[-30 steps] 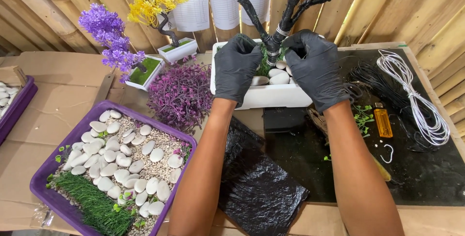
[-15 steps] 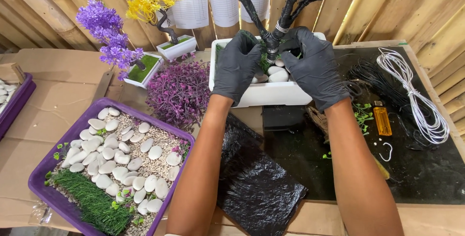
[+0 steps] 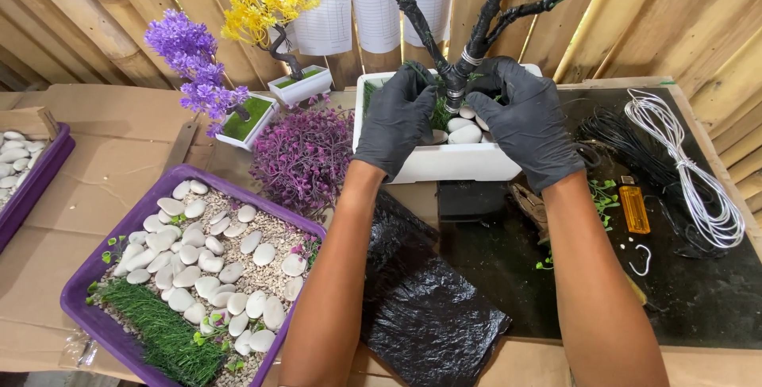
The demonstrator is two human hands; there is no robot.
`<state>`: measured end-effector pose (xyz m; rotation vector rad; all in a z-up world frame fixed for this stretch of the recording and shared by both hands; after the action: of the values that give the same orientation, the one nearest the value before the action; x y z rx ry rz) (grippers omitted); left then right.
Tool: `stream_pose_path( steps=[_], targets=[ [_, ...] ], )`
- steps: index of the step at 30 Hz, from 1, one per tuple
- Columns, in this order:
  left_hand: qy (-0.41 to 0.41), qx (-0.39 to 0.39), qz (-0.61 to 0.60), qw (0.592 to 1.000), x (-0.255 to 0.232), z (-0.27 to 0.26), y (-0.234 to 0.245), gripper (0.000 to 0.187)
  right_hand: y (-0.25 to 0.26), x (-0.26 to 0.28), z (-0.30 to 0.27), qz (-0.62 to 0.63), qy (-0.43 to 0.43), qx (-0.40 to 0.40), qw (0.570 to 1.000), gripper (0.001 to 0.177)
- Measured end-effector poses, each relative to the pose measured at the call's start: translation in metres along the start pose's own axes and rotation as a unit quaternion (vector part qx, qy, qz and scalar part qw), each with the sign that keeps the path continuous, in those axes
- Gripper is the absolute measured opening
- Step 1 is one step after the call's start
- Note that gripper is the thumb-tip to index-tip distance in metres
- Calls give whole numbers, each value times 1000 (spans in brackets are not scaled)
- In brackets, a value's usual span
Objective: The person assembles a miniature bonsai tree by wrapping the branches with black tape, securing them with wire, and trimming excess wire. They then place white stones and green moss into the pot to complete the arrangement.
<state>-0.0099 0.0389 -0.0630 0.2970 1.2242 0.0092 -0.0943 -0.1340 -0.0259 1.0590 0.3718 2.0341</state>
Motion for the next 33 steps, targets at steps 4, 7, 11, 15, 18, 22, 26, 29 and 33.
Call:
stream_pose_path(
  steps=[4,7,11,15,18,22,26,29,33],
  targets=[
    [-18,-8,27,999,-4,-5,0,15,-2,-6,0,23,-6,-8,1000,15],
    [-24,-11,37,999,-6,-6,1,13,2,2,-2,43,-16,-3,999,17],
    [5,-10,17,1000,-10,-6,0,11,5,11,-1,75,-48,17,996,11],
    [2,-29,37,999,-18,-8,1,12,0,0,1,59,-65,15,996,12],
    [-4,-59,29,998,-16,-7,0,13,0,3,2,81,-62,1,995,16],
    [5,-46,34,998,-27,-12,3,11,4,-8,3,54,-66,14,996,14],
    [-13,-44,16,999,-28,-15,5,10,4,-8,4,60,-67,15,996,16],
    [-23,-45,5,999,-31,-19,5,11,2,-9,3,64,-65,17,996,16],
    [-35,-32,-3,999,-32,-22,4,11,3,7,3,70,-58,14,996,17]
  ],
)
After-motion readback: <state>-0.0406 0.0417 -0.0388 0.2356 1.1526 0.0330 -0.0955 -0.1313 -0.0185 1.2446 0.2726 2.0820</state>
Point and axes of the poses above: each hand's wrist, its own z-axis towards the middle knuckle, its own y-axis out of the back of the hand, x = y × z, the point moved 1 cm from there along z, towards the middle knuckle, and after that the axes turned 6 degrees about -z, right-handed, at the moved point
